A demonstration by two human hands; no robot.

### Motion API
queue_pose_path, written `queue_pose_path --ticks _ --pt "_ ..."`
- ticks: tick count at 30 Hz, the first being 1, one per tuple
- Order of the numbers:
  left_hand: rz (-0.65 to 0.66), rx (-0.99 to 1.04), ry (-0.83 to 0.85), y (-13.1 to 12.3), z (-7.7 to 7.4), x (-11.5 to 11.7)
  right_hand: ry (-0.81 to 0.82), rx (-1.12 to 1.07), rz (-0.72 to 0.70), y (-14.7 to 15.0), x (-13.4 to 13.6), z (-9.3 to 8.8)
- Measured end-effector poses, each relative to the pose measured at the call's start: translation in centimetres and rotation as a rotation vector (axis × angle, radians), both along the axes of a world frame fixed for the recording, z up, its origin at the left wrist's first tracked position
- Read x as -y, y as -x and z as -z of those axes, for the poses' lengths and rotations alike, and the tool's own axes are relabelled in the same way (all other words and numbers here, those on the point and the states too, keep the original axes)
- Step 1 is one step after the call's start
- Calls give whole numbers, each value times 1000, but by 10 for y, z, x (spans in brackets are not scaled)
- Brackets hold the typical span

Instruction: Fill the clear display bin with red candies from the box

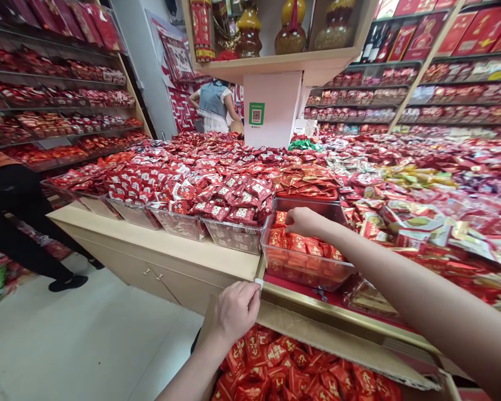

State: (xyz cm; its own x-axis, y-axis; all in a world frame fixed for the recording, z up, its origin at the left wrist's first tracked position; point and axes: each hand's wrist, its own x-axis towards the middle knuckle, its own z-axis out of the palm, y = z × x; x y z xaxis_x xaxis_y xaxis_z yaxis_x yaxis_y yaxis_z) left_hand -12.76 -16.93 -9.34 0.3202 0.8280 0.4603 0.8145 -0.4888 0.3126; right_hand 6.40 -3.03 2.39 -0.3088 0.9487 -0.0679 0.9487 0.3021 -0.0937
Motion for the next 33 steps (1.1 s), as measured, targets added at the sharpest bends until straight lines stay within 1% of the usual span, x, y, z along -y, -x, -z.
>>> queue_pose_path --ticks 3,6,9,14,25,29,33 --pt "-9 -2 -14 0 0 0 58 -26 -18 0 2 8" --pt "-12 -3 -24 -1 -1 0 75 -67 30 7 4 17" --pt "-8 -8 -23 -1 -1 0 103 -109 82 14 5 22" --pt "-9 -9 -17 -1 0 0 99 -127 129 22 5 21" --pt "-8 -10 -11 0 -1 0 153 -38 126 34 2 13" --pt "-10 -9 -9 0 0 0 154 -45 127 34 3 14" --pt "-8 -7 -19 0 -1 1 159 -113 122 29 6 19"
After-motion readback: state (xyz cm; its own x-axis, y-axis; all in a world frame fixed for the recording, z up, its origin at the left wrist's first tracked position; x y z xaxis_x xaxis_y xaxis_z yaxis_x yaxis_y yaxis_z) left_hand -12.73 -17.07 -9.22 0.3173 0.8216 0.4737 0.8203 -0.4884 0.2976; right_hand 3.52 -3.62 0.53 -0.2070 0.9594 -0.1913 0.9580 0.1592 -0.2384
